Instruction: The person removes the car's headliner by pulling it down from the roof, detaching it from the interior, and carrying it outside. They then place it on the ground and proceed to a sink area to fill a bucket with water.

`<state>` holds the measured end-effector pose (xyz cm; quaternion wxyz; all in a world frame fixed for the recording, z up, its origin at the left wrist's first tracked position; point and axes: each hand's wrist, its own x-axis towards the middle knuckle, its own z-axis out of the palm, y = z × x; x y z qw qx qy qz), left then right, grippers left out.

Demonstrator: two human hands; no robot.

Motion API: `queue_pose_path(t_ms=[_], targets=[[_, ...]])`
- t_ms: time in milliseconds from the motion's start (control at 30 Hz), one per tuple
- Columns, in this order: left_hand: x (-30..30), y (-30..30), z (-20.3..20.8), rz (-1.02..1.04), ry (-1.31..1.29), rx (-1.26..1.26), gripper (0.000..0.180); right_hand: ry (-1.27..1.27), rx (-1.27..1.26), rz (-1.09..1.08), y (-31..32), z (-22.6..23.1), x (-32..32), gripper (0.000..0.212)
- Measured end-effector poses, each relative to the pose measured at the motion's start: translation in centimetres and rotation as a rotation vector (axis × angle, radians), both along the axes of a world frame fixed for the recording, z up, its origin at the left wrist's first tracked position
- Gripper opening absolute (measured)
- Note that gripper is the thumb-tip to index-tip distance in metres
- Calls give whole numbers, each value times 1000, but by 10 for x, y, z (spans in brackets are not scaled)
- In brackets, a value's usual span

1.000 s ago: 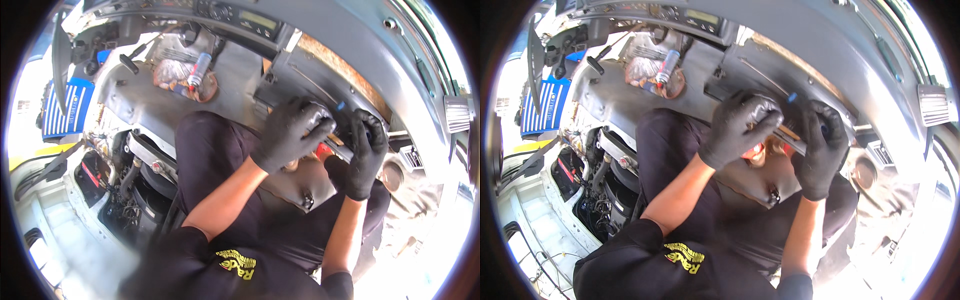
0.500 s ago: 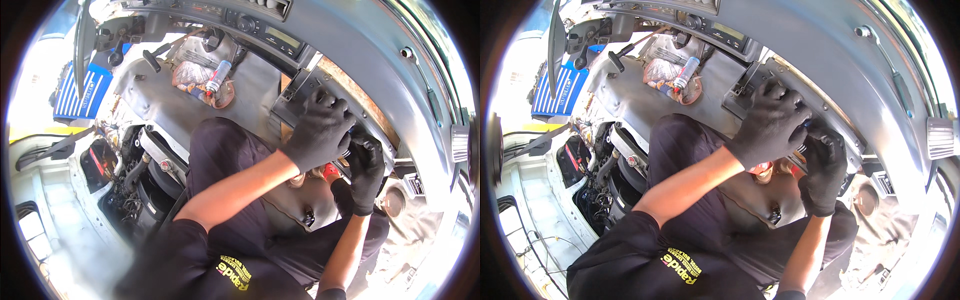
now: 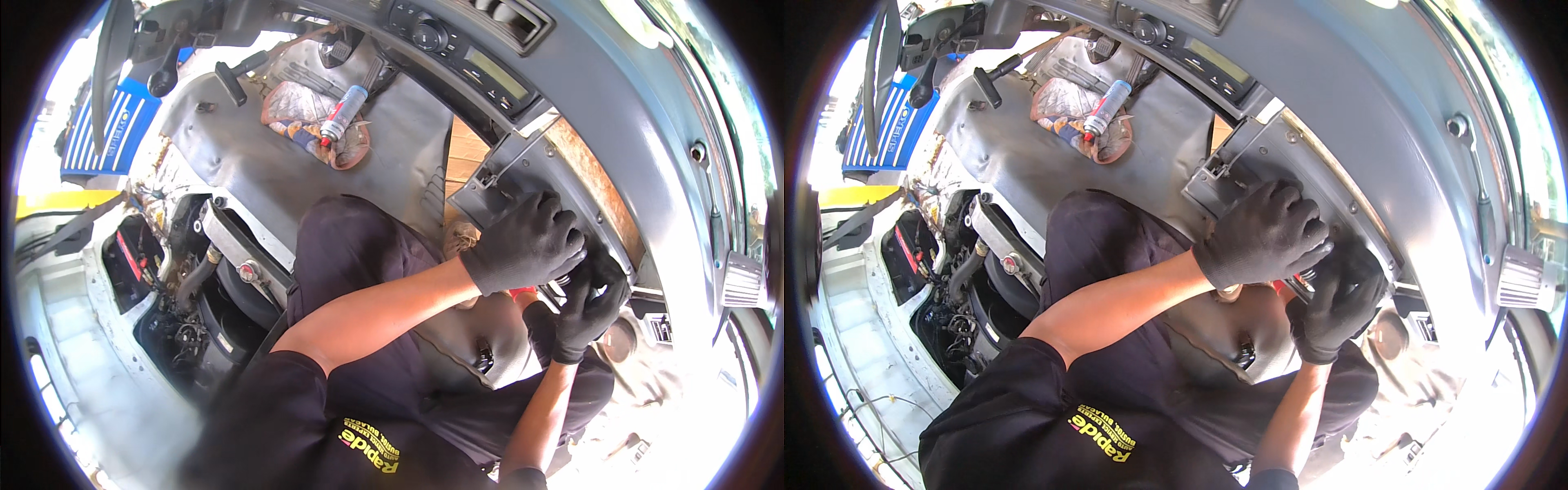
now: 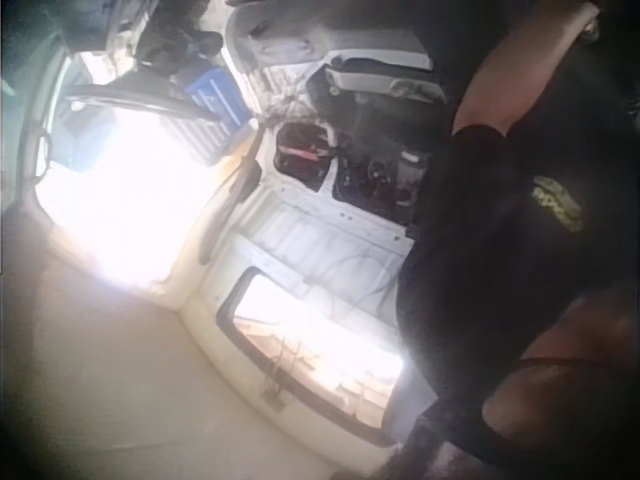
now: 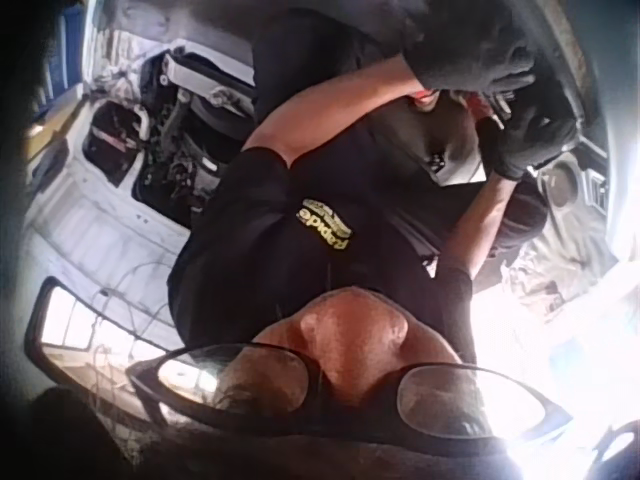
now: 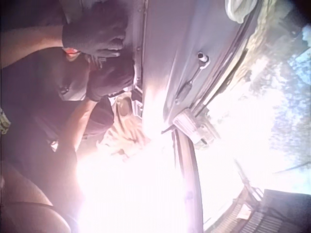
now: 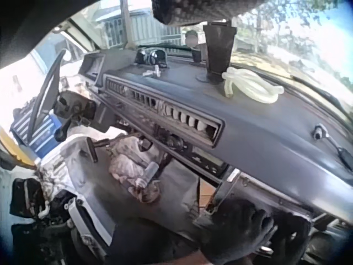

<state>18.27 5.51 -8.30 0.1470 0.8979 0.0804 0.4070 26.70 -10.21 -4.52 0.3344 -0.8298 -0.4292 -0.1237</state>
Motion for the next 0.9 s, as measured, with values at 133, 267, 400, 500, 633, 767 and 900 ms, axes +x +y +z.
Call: queue_pose_path(t_ms=[133, 267, 400, 500, 633, 767, 900], targets=[[1, -1, -1, 16, -28, 26, 26, -73, 64, -16, 0, -16, 0, 7], [0, 1, 1, 19, -28, 29, 25, -233, 45, -50, 7, -18, -5, 7], [-1, 1, 3, 4, 6, 11, 24, -292, 21, -77, 6, -20, -8, 9], [0, 1, 0, 1, -11, -13, 24, -339, 5, -55, 7, -20, -8, 10], [1, -1, -3, 7, -16, -43, 25, -397, -34, -62, 11, -16, -12, 11], [-1, -1, 1, 14, -3, -25, 24, -443, -56, -109, 9, -21, -12, 10], [1, -1, -2, 7, -23, -53, 24, -465, -53, -78, 13, -17, -14, 10]])
